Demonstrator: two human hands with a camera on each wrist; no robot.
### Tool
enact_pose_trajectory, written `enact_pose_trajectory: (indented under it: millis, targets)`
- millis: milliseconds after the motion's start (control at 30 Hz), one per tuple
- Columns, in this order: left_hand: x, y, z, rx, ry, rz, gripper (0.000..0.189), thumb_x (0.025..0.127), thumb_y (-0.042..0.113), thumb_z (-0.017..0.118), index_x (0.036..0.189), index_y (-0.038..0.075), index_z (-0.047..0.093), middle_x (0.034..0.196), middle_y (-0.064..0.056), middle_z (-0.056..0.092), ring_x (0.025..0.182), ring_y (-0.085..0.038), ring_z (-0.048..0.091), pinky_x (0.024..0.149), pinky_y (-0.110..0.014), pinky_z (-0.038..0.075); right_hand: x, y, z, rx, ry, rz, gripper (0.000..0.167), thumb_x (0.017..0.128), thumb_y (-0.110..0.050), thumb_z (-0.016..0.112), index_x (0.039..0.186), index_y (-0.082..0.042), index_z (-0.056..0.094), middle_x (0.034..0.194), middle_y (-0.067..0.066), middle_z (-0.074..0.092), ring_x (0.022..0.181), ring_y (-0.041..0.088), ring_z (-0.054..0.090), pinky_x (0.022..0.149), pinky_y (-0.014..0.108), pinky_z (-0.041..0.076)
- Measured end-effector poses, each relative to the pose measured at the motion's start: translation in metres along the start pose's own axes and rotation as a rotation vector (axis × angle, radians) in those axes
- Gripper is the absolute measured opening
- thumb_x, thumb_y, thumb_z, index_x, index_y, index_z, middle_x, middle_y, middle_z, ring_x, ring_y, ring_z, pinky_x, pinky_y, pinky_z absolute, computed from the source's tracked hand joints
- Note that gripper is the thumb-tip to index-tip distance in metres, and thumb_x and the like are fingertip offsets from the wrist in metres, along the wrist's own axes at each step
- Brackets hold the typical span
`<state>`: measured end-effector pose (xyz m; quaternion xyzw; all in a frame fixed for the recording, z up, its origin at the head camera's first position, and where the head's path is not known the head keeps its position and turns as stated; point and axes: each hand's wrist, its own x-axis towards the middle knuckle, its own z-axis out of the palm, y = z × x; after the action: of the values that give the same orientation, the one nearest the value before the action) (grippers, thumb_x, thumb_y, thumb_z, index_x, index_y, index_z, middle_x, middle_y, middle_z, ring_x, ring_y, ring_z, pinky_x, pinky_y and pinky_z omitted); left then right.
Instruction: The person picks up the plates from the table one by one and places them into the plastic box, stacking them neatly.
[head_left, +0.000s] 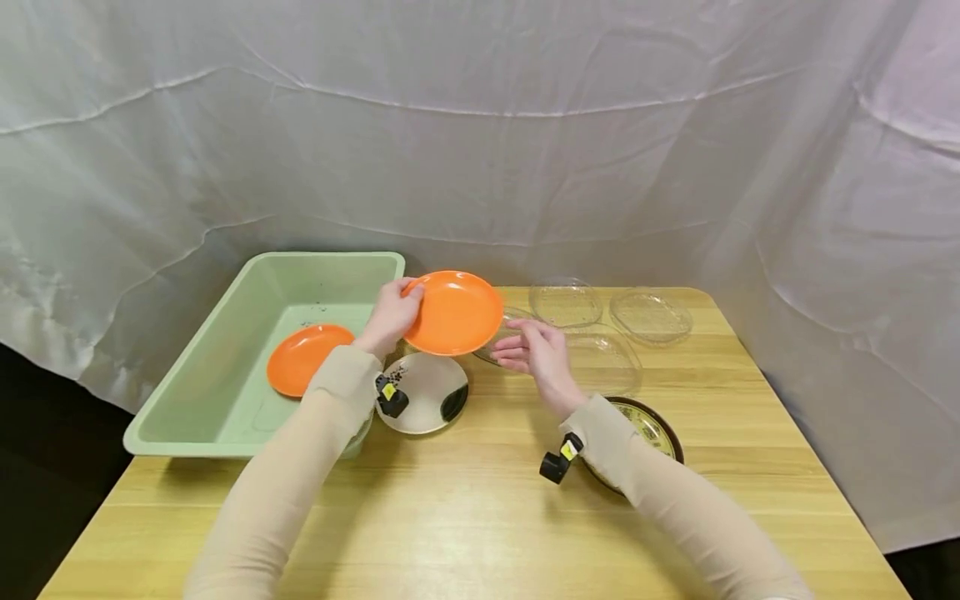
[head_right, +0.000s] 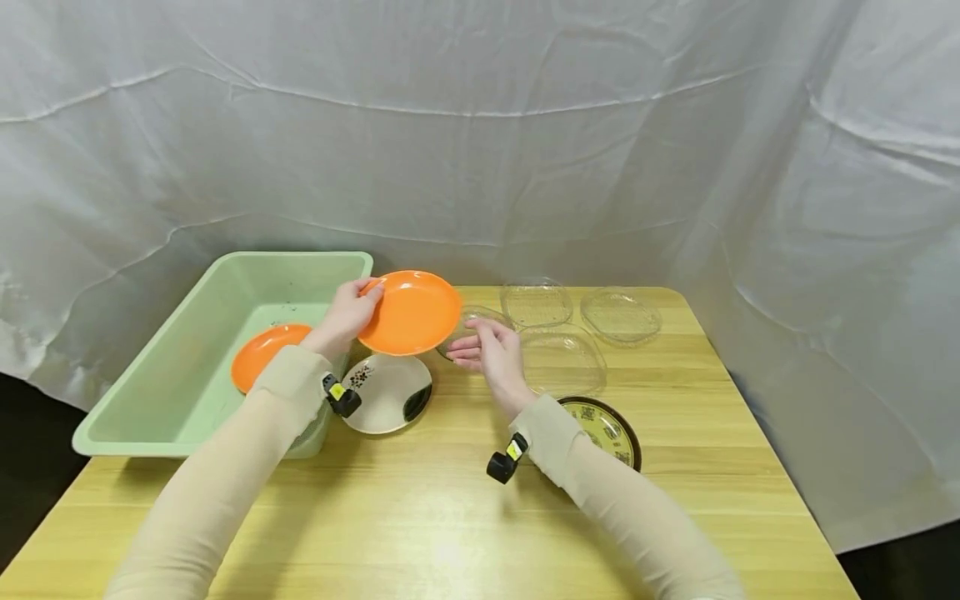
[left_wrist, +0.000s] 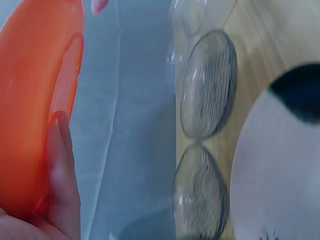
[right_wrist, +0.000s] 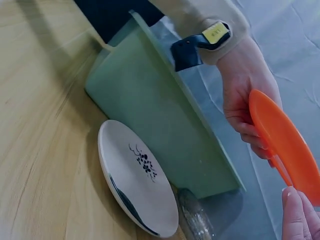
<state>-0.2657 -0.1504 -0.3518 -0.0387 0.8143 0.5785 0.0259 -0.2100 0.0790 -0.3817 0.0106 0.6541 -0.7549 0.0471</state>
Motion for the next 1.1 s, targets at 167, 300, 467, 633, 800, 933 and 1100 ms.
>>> enact_pose_trajectory:
  millis: [167,300,467,633,800,933,1100]
  targets:
    - [0.001,-0.006,-0.027,-0.002,0.036,-0.03,0.044,0.109,0.023,0.039,0.146,0.002,0.048,0.121,-0.017,0.059,0.068,-0.004,0.057,0.062,-0.014,0.053,-0.002,0.006,0.016,-0.025,-0.039,-0.08,0.032,0.106,-0.011,0.042,0.127,0.006,0.059,0.082,0.005,0.075,0.071,0.01,0.073,0.069,0.025,0.063]
    - [0.003,-0.014,-0.048,-0.006,0.065,-0.042,0.046,0.11,0.025,0.037,0.15,0.003,0.045,0.126,-0.017,0.057,0.069,-0.001,0.058,0.063,-0.014,0.054,-0.006,0.009,0.03,-0.089,-0.078,-0.173,0.028,0.105,-0.006,0.044,0.122,0.007,0.061,0.095,0.023,0.074,0.076,0.01,0.072,0.072,0.027,0.064]
    - [0.001,-0.02,-0.068,-0.013,0.101,-0.051,0.048,0.11,0.027,0.037,0.15,0.002,0.044,0.121,-0.014,0.056,0.065,0.002,0.057,0.062,-0.013,0.054,-0.01,0.017,0.045,-0.225,-0.14,-0.292,0.026,0.101,-0.002,0.048,0.121,0.008,0.062,0.105,0.032,0.07,0.091,0.024,0.073,0.08,0.033,0.064]
    - [-0.002,-0.023,-0.087,0.002,0.123,-0.053,0.049,0.109,0.028,0.036,0.149,0.0,0.044,0.114,-0.011,0.055,0.062,0.003,0.057,0.061,-0.013,0.054,-0.016,0.022,0.058,-0.384,-0.224,-0.39,0.025,0.1,-0.003,0.052,0.121,0.002,0.064,0.108,0.022,0.072,0.102,0.031,0.071,0.084,0.028,0.063]
    - [-0.001,-0.03,-0.106,0.019,0.117,-0.087,0.053,0.11,0.032,0.033,0.153,0.002,0.038,0.114,-0.008,0.053,0.066,0.002,0.058,0.063,-0.014,0.055,-0.023,0.027,0.071,-0.537,-0.326,-0.501,0.028,0.1,-0.006,0.053,0.126,0.0,0.063,0.119,0.017,0.071,0.111,0.03,0.069,0.092,0.031,0.06]
    - [0.001,-0.038,-0.12,0.025,0.115,-0.125,0.056,0.11,0.034,0.029,0.158,0.004,0.03,0.133,-0.012,0.049,0.082,-0.002,0.057,0.069,-0.013,0.054,-0.027,0.033,0.081,-0.642,-0.393,-0.626,0.03,0.1,-0.007,0.053,0.128,0.001,0.061,0.125,0.017,0.068,0.116,0.03,0.067,0.098,0.037,0.059]
    - [0.003,-0.049,-0.133,0.032,0.127,-0.154,0.058,0.109,0.034,0.028,0.158,0.003,0.027,0.134,-0.011,0.047,0.087,-0.004,0.053,0.071,-0.014,0.052,-0.032,0.04,0.091,-0.84,-0.411,-0.814,0.032,0.1,-0.012,0.054,0.129,-0.002,0.062,0.128,0.011,0.068,0.123,0.023,0.064,0.108,0.032,0.051]
